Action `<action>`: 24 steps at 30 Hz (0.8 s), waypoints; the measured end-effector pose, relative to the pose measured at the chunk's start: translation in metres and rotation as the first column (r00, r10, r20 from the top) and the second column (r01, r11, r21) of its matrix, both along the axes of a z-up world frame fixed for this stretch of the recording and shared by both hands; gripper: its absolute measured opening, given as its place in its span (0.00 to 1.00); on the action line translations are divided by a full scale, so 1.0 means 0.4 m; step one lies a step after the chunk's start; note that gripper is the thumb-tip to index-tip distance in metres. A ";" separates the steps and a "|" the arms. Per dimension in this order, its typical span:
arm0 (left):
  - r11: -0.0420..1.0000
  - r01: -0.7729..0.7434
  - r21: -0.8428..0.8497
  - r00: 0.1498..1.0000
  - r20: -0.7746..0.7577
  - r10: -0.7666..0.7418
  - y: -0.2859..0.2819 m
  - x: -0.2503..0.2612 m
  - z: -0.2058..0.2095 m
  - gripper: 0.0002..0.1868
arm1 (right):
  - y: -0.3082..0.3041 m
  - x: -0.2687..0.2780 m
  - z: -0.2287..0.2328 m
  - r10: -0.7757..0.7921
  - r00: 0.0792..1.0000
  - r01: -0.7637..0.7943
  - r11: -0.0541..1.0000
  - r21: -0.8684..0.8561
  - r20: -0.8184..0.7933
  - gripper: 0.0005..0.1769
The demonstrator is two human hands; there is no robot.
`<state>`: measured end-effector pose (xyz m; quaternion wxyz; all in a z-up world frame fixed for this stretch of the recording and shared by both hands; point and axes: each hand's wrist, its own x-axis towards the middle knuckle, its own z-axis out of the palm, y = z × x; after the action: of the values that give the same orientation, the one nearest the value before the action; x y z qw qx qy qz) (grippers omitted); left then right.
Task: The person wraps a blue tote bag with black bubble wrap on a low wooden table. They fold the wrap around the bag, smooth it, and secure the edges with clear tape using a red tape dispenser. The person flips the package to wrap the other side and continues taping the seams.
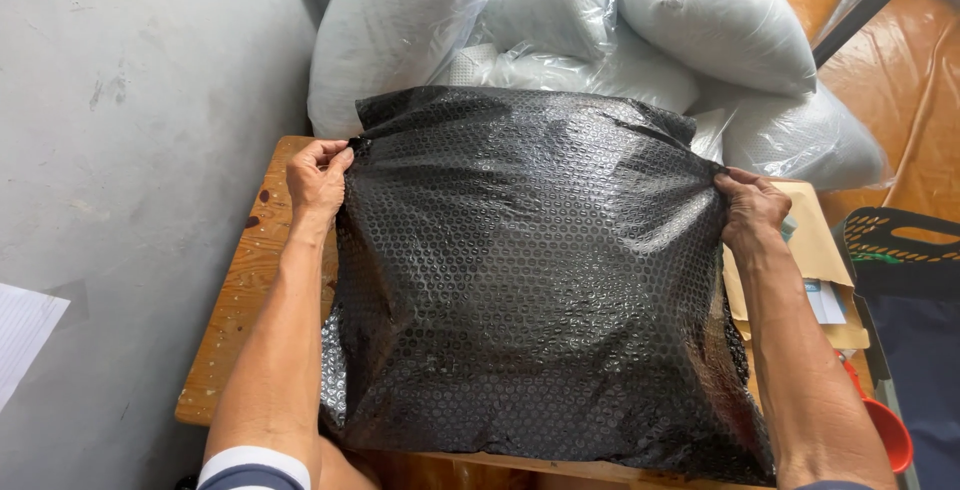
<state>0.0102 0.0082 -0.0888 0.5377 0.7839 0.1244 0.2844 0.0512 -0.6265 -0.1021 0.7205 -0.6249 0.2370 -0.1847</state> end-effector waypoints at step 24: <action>0.910 -0.178 0.375 0.984 0.067 0.165 -0.091 -0.008 0.149 0.04 | 0.027 0.019 0.069 0.038 0.999 0.015 0.436 -0.900 0.035 0.23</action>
<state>0.0070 -0.0283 -0.0292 0.3508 0.8542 0.1265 0.3624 0.0586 -0.6155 -0.0745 0.2855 -0.9090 0.0804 -0.2929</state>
